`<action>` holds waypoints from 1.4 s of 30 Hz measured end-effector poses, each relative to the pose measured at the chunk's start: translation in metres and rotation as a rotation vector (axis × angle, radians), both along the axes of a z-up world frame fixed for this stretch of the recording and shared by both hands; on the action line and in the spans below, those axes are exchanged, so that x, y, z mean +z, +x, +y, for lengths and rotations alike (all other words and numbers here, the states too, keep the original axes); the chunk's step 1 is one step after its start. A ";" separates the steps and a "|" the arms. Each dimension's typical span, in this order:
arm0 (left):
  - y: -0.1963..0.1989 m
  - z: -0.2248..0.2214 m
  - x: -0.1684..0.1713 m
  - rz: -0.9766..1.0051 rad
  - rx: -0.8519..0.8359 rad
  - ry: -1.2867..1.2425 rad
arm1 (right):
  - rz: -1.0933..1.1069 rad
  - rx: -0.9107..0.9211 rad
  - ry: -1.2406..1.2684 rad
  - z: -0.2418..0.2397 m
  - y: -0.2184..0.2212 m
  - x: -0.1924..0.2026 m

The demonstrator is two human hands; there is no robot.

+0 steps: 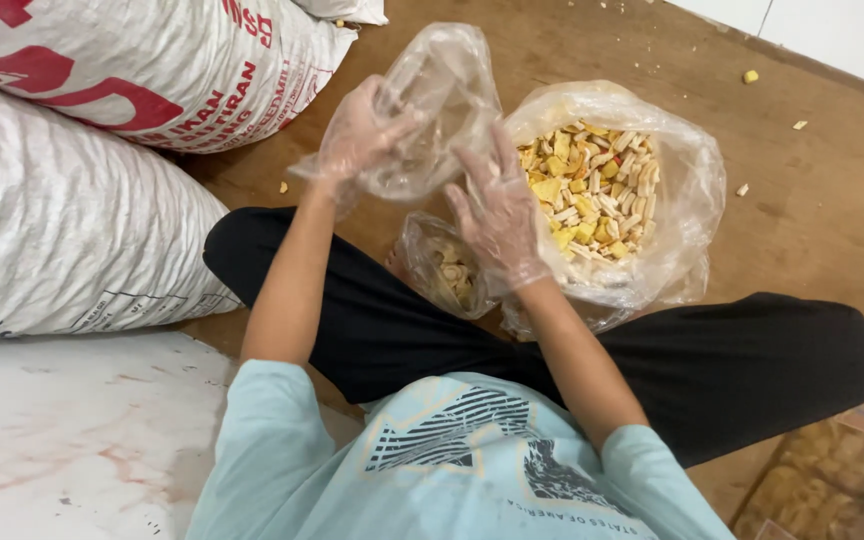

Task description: Sorting and inspecting sliced food items in a large plastic bag while sitting on the floor

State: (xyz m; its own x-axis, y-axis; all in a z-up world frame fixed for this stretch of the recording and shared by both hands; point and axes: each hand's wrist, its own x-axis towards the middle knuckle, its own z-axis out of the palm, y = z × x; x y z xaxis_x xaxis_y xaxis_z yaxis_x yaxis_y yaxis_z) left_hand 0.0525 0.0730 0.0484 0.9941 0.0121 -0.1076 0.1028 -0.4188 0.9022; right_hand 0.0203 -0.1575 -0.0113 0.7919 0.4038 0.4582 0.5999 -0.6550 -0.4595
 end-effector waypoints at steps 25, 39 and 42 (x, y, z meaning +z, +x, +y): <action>-0.016 0.039 -0.065 0.060 0.340 0.271 | 0.176 -0.120 0.281 0.046 0.049 -0.055; -0.010 0.031 -0.053 -0.549 0.259 0.479 | -0.477 0.208 0.234 0.072 0.010 0.032; -0.012 0.022 -0.057 -0.636 0.205 0.394 | -0.281 0.385 0.089 0.079 0.023 -0.029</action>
State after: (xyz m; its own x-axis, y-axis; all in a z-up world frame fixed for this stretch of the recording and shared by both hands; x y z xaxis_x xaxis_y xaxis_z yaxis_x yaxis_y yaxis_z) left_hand 0.0404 0.0947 -0.0082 0.8372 0.1220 0.5331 -0.2744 -0.7495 0.6024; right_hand 0.0436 -0.0783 -0.0406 0.4333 0.5926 0.6790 0.8998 -0.3270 -0.2888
